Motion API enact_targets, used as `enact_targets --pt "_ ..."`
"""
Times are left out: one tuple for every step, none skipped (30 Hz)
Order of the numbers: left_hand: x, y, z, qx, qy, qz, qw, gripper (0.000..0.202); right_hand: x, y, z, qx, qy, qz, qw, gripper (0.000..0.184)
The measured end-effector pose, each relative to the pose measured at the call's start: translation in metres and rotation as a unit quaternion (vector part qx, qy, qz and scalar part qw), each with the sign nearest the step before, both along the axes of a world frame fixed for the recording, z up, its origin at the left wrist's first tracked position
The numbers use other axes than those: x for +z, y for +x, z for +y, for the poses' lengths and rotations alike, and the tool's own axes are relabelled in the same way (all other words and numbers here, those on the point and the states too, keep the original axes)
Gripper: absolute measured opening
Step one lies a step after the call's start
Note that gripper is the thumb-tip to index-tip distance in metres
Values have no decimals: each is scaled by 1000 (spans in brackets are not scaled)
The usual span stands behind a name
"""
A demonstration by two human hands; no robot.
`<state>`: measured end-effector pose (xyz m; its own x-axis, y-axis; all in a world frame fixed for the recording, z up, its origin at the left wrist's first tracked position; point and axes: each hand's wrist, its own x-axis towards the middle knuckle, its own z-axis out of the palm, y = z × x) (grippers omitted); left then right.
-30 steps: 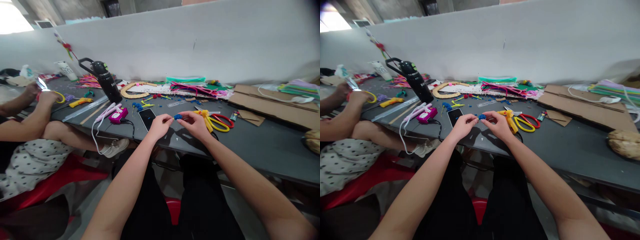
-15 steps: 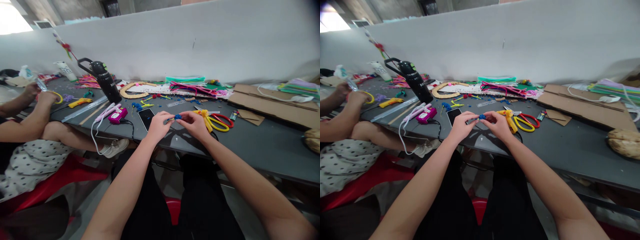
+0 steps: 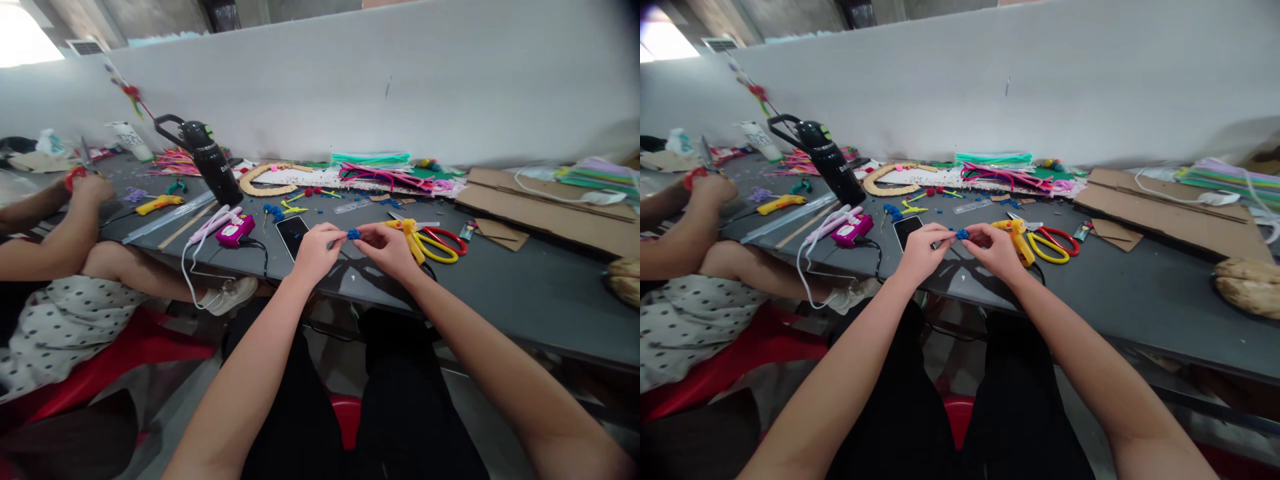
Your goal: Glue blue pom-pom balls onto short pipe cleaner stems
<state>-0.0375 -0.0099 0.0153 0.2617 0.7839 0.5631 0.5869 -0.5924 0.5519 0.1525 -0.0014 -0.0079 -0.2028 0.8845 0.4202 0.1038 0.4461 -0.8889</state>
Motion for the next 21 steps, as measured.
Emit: enact_targets --pt "0 0 0 -1 2 1 1000 19 0 0 0 0 1 -1 1000 34" --pt "0 0 -1 -3 4 1 1000 20 0 0 0 0 3 -1 1000 33" --pt "0 0 -1 -5 5 1 1000 20 0 0 0 -1 5 -2 1000 33" --pt "1 0 -1 -9 5 1 1000 20 1 0 0 -1 6 -3 1000 32" --pt "1 0 -1 -12 5 2 1000 19 0 0 0 -2 8 -5 1000 31" --pt "1 0 -1 -15 6 3 1000 19 0 0 0 -3 9 -5 1000 30" --pt "1 -1 -1 -17 7 5 1000 19 0 0 1 -3 10 -6 1000 29" --pt "1 -1 -1 -19 9 7 1000 19 0 0 1 -2 11 -8 1000 29" --pt "1 -1 -1 -19 11 9 1000 19 -1 0 1 -1 11 -9 1000 29" --pt "0 -1 -1 -19 12 10 1000 19 -1 0 1 -1 12 -9 1000 29" --pt "0 -1 -1 -19 12 12 1000 19 -1 0 1 -1 11 -10 1000 29" --pt "0 -1 -1 -18 11 14 1000 19 -1 0 1 -2 11 -11 1000 29" --pt "0 -1 -1 -16 10 17 1000 19 -1 0 1 -3 11 -11 1000 29" --pt "1 -1 -1 -15 9 21 1000 19 -1 0 1 -5 11 -11 1000 30" --pt "1 -1 -1 -14 8 24 1000 20 -1 0 1 -5 11 -11 1000 30" --pt "1 -1 -1 -13 8 26 1000 19 -1 0 1 -5 12 -12 1000 30" --pt "1 -1 -1 -12 8 27 1000 19 -1 0 1 -6 13 -12 1000 29" --pt "2 0 -1 -12 8 26 1000 19 -1 0 1 -6 14 -13 1000 29" --pt "2 -1 -1 -12 9 25 1000 19 -1 0 1 -6 15 -14 1000 29" --pt "2 -1 -1 -12 10 24 1000 19 -1 0 1 -6 16 -15 1000 28" --pt "2 -1 -1 -13 11 23 1000 19 -1 0 1 -6 16 -16 1000 28"
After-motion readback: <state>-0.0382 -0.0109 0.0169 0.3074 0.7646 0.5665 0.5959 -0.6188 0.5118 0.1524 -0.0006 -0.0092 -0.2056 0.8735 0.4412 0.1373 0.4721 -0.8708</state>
